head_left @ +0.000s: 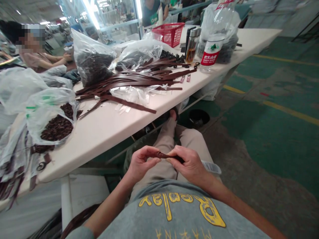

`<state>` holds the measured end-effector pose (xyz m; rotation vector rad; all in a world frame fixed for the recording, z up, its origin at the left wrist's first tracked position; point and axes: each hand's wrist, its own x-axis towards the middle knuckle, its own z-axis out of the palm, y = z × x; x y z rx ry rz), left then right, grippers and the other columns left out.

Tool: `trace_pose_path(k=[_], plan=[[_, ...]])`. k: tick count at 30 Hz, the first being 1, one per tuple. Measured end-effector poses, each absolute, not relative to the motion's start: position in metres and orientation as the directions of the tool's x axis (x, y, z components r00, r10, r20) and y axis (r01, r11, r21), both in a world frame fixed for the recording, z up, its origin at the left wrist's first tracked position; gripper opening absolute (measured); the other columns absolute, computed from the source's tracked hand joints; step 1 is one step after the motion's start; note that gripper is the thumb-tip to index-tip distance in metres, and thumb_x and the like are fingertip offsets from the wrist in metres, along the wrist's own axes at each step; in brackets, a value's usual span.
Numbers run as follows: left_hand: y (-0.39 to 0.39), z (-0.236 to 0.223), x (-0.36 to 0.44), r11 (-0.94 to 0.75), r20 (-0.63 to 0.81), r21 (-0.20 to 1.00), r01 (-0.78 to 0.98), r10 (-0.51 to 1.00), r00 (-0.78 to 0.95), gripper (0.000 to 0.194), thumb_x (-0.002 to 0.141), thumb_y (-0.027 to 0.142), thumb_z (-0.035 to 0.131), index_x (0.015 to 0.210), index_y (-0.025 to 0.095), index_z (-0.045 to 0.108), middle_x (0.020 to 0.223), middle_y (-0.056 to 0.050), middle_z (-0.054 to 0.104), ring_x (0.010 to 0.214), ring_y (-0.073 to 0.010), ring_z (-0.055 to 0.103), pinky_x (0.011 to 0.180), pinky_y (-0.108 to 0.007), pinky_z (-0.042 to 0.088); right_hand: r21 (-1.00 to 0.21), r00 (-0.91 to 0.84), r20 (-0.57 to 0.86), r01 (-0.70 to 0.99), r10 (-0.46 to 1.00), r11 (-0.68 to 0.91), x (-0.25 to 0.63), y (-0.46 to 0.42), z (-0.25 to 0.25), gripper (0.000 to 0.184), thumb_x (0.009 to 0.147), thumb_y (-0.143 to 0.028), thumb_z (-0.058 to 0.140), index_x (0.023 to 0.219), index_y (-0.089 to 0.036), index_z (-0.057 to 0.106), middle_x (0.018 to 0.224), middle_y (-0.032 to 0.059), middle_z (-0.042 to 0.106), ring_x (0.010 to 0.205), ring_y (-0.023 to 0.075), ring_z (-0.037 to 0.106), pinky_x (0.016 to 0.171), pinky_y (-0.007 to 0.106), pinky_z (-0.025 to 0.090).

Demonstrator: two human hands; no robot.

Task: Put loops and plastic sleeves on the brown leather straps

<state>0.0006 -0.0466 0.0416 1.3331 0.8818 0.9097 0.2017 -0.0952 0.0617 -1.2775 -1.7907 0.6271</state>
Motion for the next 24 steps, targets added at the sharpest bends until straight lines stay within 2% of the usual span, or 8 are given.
trace_pose_path(k=[5,7,11,14,19,24], plan=[[-0.043,0.043,0.0,0.057,-0.044,0.998,-0.02,0.906,0.42,0.027,0.067,0.03,0.084,0.087,0.017,0.073,0.079,-0.003,0.071,0.072,-0.0153,0.065,0.07,-0.026,0.053,-0.755,-0.144,0.35,0.541,0.926,0.37,0.202,-0.098,0.06,0.008,0.089,-0.019,0.06,0.085,-0.019,0.067,0.07,-0.0027,0.059,0.065,0.01,0.055,0.06,0.023,0.039],[-0.042,0.043,-0.001,0.128,-0.1,0.991,-0.032,0.888,0.449,0.027,0.065,0.03,0.085,0.085,0.017,0.072,0.076,-0.003,0.07,0.068,-0.014,0.063,0.067,-0.025,0.052,-0.749,-0.157,0.358,0.54,0.921,0.383,0.203,-0.098,0.06,0.008,0.089,-0.018,0.06,0.085,-0.019,0.067,0.07,-0.0027,0.06,0.065,0.0097,0.055,0.06,0.023,0.038],[-0.043,0.037,0.002,0.317,-0.193,0.929,-0.189,0.854,0.483,0.03,0.058,0.031,0.089,0.077,0.016,0.071,0.066,0.002,0.065,0.058,-0.0092,0.056,0.06,-0.021,0.047,-0.762,-0.181,0.355,0.512,0.917,0.396,0.204,-0.099,0.057,0.008,0.087,-0.014,0.061,0.086,-0.019,0.067,0.071,-0.0029,0.061,0.066,0.0092,0.056,0.06,0.022,0.039],[-0.048,0.03,0.007,0.386,-0.228,0.879,-0.28,0.856,0.463,0.034,0.054,0.033,0.091,0.076,0.017,0.071,0.062,0.003,0.063,0.056,-0.008,0.053,0.059,-0.021,0.044,-0.78,-0.176,0.351,0.489,0.92,0.391,0.202,-0.099,0.054,0.009,0.087,-0.014,0.06,0.086,-0.019,0.067,0.07,-0.0029,0.061,0.065,0.0092,0.056,0.06,0.022,0.039],[-0.055,0.023,0.014,0.362,-0.23,0.904,-0.229,0.861,0.454,0.031,0.054,0.026,0.091,0.079,0.017,0.075,0.067,0.001,0.067,0.062,-0.0106,0.057,0.064,-0.023,0.047,-0.763,-0.139,0.402,0.496,0.905,0.415,0.194,-0.098,0.047,0.009,0.088,-0.017,0.06,0.08,-0.02,0.065,0.069,-0.0023,0.062,0.063,0.0097,0.056,0.059,0.023,0.04],[-0.056,0.021,0.013,0.301,-0.181,0.919,-0.253,0.895,0.407,0.023,0.058,0.028,0.089,0.077,0.02,0.078,0.072,-0.001,0.07,0.064,-0.0116,0.059,0.065,-0.023,0.049,-0.772,-0.15,0.381,0.491,0.912,0.403,0.192,-0.097,0.044,0.008,0.088,-0.019,0.062,0.081,-0.02,0.065,0.072,-0.002,0.065,0.066,0.0103,0.059,0.061,0.023,0.042]])
